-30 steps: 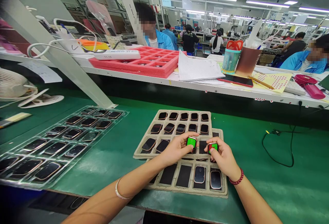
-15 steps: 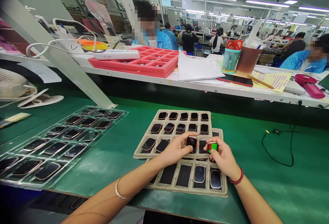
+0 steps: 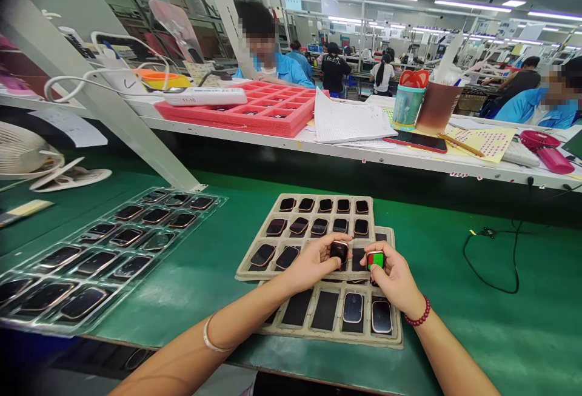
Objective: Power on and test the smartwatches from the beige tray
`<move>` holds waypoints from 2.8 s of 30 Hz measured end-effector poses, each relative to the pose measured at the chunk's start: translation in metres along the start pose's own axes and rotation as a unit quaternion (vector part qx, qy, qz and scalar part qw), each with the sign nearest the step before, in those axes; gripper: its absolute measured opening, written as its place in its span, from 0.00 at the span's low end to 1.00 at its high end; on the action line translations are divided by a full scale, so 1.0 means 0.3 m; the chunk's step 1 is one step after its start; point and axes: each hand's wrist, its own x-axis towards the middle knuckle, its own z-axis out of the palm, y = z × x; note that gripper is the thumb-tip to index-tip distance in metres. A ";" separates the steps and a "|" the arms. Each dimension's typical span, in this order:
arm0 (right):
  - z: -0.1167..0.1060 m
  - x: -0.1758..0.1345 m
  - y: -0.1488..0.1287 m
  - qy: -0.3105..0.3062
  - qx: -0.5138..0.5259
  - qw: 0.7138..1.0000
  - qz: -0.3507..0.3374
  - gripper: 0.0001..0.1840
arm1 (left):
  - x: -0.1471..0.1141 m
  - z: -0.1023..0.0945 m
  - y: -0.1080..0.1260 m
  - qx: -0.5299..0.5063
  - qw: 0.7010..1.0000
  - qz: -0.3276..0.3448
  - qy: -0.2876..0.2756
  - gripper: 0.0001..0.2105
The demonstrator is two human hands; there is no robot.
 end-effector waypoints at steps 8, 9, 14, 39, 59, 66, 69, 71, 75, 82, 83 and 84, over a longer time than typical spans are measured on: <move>0.005 0.000 -0.007 -0.006 0.019 1.000 0.011 0.17 | -0.001 -0.001 -0.002 0.005 1.000 0.004 -0.003 0.21; 0.004 0.001 -0.005 -0.005 0.018 1.000 0.011 0.16 | 0.000 -0.001 -0.004 0.005 1.000 0.004 -0.004 0.21; -0.001 0.001 0.002 0.004 -0.012 1.000 -0.010 0.15 | 0.001 -0.002 -0.009 0.005 1.000 0.001 -0.004 0.21; 0.000 0.004 0.015 -0.007 0.013 1.000 -0.001 0.18 | 0.005 -0.005 -0.018 0.013 1.000 0.006 -0.002 0.22; 0.008 -0.003 -0.003 -0.049 0.013 0.998 -0.024 0.22 | 0.006 -0.008 -0.020 0.040 0.999 0.026 0.000 0.18; -0.002 0.003 0.016 -0.036 0.020 0.999 -0.005 0.23 | 0.008 -0.009 -0.021 0.041 0.999 0.019 -0.005 0.20; -0.002 0.003 0.016 -0.035 0.020 0.999 -0.002 0.24 | 0.009 -0.008 -0.020 0.038 0.999 0.024 0.001 0.20; 0.000 0.004 0.016 -0.035 0.027 0.999 0.001 0.23 | 0.009 -0.007 -0.017 0.032 0.999 0.020 0.003 0.20; 0.008 0.009 0.017 -0.024 0.068 0.997 0.008 0.26 | 0.006 -0.006 -0.015 -0.005 1.000 0.019 0.003 0.23; -0.022 0.021 -0.001 0.002 0.283 0.956 0.075 0.31 | 0.009 -0.027 0.001 -0.162 0.986 -0.030 -0.039 0.28; -0.031 0.023 -0.001 -0.005 0.314 0.945 0.091 0.27 | 0.011 -0.034 0.005 -0.193 0.979 -0.041 -0.043 0.26; -0.040 0.025 0.001 -0.015 0.346 0.932 0.107 0.23 | 0.014 -0.041 0.010 -0.227 0.971 -0.055 -0.048 0.22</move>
